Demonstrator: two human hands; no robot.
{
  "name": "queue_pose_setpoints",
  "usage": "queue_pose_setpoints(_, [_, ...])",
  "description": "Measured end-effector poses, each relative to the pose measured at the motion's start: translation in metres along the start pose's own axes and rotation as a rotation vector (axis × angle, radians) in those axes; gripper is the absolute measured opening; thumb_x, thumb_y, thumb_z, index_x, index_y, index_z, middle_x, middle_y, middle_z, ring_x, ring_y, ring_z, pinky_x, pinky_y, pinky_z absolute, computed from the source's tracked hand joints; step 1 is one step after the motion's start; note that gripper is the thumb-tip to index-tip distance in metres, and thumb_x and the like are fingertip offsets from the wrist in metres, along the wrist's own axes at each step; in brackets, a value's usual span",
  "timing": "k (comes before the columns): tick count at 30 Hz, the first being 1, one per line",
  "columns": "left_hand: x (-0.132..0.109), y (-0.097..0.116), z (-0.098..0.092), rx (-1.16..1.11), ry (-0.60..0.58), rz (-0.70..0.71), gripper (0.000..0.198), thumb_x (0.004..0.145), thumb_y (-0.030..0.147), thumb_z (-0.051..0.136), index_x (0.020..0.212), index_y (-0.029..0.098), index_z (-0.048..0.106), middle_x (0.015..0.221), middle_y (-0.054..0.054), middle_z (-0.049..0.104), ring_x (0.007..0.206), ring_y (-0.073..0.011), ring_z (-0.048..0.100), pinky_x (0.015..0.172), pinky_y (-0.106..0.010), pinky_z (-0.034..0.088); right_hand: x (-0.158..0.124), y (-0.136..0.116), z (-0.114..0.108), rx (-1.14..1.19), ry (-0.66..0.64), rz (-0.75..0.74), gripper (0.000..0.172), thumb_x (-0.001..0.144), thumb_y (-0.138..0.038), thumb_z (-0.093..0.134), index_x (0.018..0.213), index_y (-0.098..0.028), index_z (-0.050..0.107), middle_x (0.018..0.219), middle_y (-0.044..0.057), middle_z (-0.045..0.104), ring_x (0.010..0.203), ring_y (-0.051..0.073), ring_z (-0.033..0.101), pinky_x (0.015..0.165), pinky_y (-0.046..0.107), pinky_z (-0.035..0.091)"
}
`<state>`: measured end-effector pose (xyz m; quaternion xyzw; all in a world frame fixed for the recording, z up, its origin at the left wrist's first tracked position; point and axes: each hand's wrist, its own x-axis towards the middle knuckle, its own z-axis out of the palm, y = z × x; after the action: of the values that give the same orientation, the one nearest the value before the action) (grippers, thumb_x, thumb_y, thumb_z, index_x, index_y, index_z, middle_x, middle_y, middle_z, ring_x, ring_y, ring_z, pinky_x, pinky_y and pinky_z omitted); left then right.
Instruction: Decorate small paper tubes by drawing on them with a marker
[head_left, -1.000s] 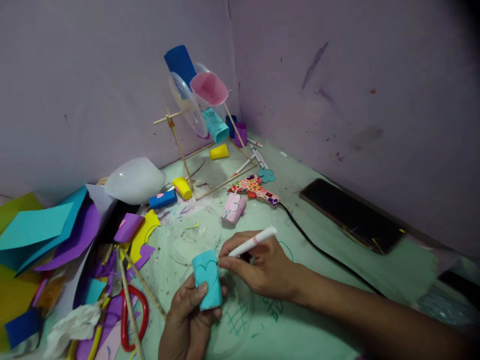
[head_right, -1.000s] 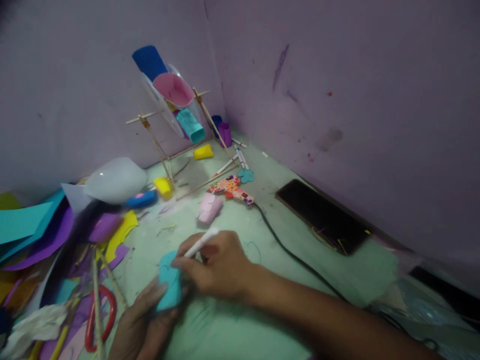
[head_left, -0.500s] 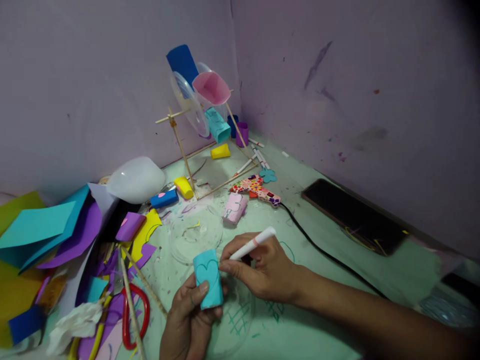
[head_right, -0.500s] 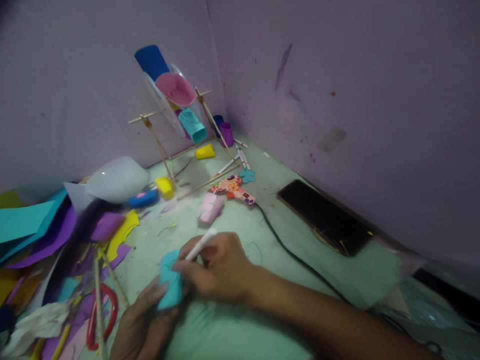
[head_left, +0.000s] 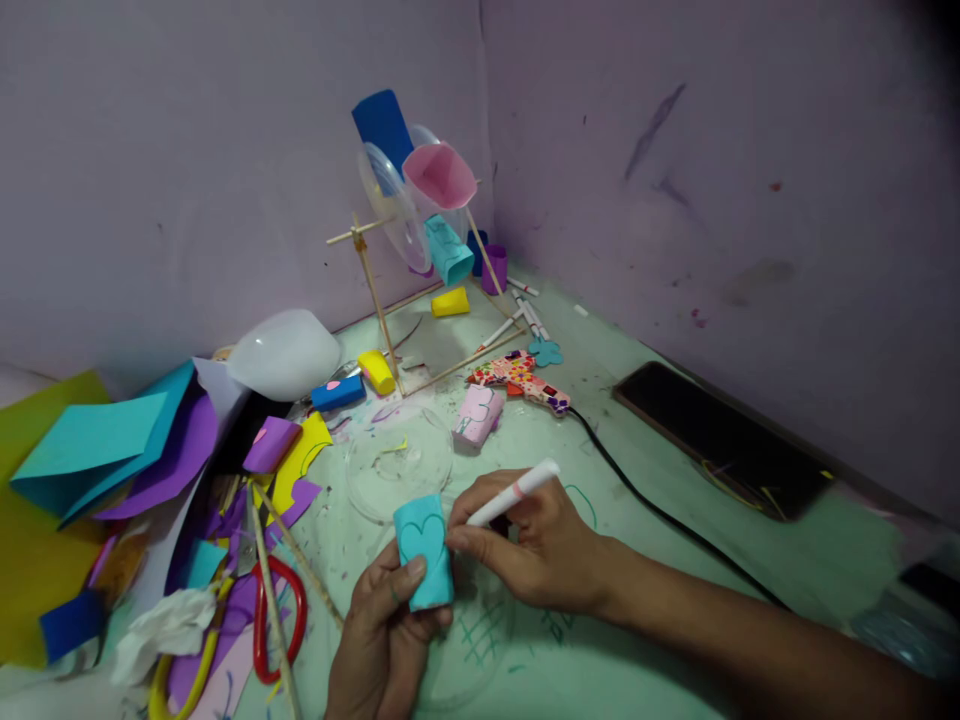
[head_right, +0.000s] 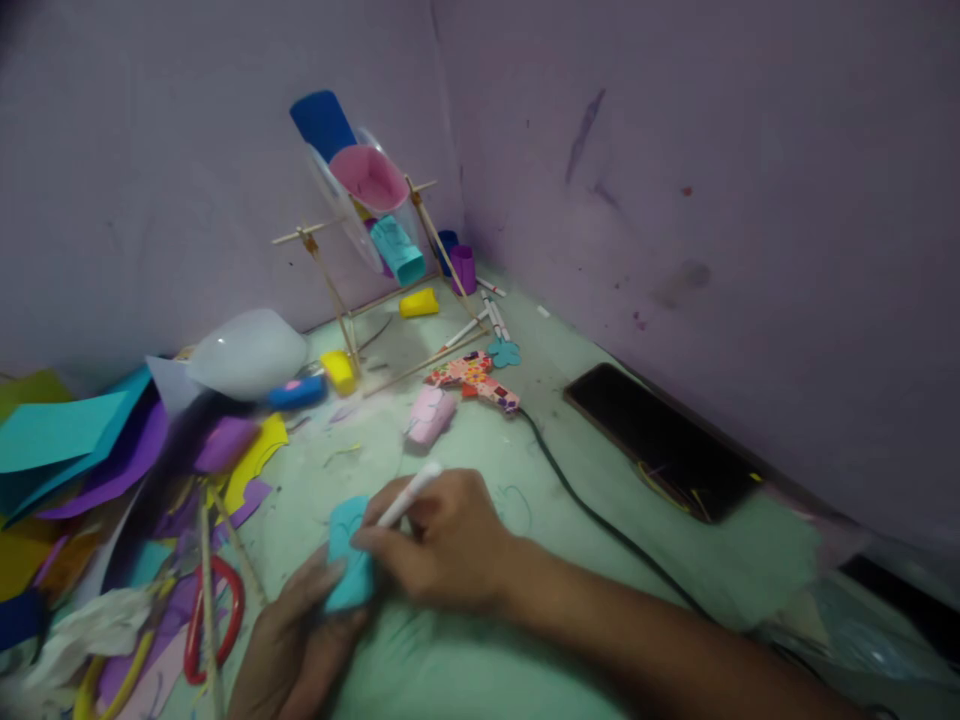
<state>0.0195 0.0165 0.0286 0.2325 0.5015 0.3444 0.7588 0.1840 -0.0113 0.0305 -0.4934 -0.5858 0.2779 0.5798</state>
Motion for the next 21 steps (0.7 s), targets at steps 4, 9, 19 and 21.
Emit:
queue_pose_setpoints(4, [0.0019,-0.0005,-0.0024,0.012,-0.035,-0.016,0.035,0.051,0.016,0.084,0.084,0.010,0.074,0.065,-0.002,0.063,0.051,-0.0089,0.052,0.043,-0.018,0.051,-0.0002,-0.0020,-0.0007,0.018,0.013,-0.039,0.007,0.077,-0.019,0.065,0.073,-0.014,0.070,0.066,0.004,0.070,0.057,0.012,0.065,0.058,0.021,0.052])
queue_pose_setpoints(9, [0.0016,-0.0007,0.0004,0.022,-0.019,-0.001,0.032,0.051,0.017,0.083,0.081,0.010,0.073,0.065,-0.001,0.063,0.052,-0.0089,0.052,0.042,-0.018,0.050,-0.0007,-0.0054,-0.0008,0.044,-0.007,-0.023,0.010,0.077,-0.018,0.064,0.070,-0.013,0.069,0.062,0.004,0.068,0.054,0.012,0.062,0.054,0.021,0.050])
queue_pose_setpoints(19, [-0.0020,-0.0045,0.0039,0.013,-0.039,0.041,0.030,0.056,0.018,0.080,0.083,0.010,0.071,0.066,-0.004,0.067,0.054,-0.0113,0.055,0.043,-0.021,0.050,-0.0049,-0.0071,0.0044,0.058,-0.116,0.009,0.010,0.079,-0.020,0.063,0.071,-0.016,0.069,0.064,0.004,0.070,0.056,0.013,0.064,0.055,0.023,0.052])
queue_pose_setpoints(21, [-0.0025,-0.0044,0.0036,0.000,-0.044,0.037,0.029,0.056,0.018,0.080,0.082,0.010,0.071,0.066,-0.003,0.066,0.055,-0.0115,0.056,0.043,-0.020,0.050,-0.0051,-0.0067,0.0049,0.061,-0.118,0.007,0.010,0.078,-0.020,0.063,0.072,-0.016,0.069,0.064,0.004,0.070,0.056,0.013,0.064,0.055,0.023,0.052])
